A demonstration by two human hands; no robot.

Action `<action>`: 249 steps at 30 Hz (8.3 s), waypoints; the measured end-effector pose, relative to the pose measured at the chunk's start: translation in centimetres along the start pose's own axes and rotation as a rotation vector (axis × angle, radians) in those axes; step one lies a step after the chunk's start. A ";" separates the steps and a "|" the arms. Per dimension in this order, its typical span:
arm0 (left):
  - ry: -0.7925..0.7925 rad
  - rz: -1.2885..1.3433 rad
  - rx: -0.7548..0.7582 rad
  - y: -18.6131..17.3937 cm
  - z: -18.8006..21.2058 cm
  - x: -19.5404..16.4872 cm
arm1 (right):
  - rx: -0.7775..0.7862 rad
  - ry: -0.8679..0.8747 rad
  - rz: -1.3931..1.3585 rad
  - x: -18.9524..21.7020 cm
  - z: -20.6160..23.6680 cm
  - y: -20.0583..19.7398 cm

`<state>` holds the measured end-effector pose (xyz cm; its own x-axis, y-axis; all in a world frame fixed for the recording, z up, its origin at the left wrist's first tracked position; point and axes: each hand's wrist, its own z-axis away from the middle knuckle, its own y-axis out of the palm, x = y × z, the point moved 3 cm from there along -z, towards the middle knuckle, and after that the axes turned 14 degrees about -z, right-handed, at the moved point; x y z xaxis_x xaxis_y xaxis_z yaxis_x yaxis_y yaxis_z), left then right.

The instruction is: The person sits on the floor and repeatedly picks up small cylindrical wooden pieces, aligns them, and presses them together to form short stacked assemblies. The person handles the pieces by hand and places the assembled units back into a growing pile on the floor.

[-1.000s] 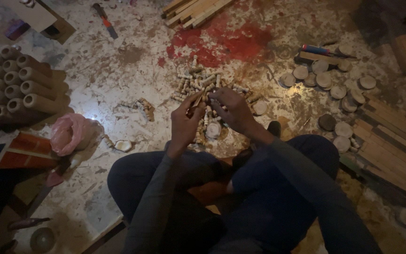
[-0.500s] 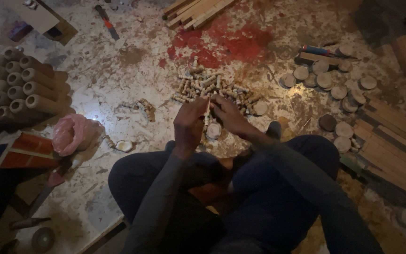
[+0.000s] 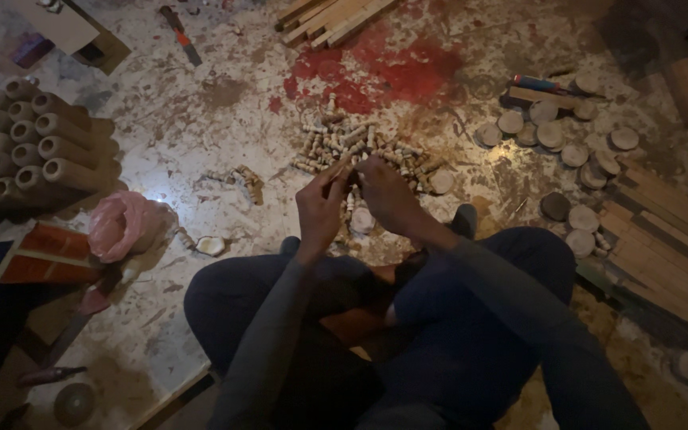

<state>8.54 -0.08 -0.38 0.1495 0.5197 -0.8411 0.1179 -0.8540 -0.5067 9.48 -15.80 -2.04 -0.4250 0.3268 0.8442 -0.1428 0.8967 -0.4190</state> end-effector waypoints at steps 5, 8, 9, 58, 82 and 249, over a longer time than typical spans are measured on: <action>-0.059 0.277 0.077 0.9 -0.4 0.9 | -0.020 -0.234 0.304 0.0 0.4 -0.2; -0.290 -0.063 0.199 1.5 -0.6 2.3 | -0.045 -0.399 0.491 0.1 0.3 -0.6; -0.378 -0.281 0.244 1.7 -0.5 2.7 | -0.055 -0.454 0.547 0.1 0.3 -0.8; 0.096 -0.015 0.006 -1.2 -0.6 -0.5 | 0.144 0.130 0.036 0.8 -0.6 -1.8; 0.102 -0.005 -0.046 -1.4 -0.3 -0.9 | 0.058 -0.101 0.219 -0.4 -0.1 -1.6; 0.302 -0.188 0.056 -2.4 0.0 -3.0 | -0.039 -0.226 -0.018 -0.2 -0.1 -2.9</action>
<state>7.81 0.45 3.35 0.4142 0.6444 -0.6427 0.1181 -0.7382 -0.6641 10.10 -18.42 -0.97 -0.6125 0.2397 0.7532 -0.1190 0.9141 -0.3877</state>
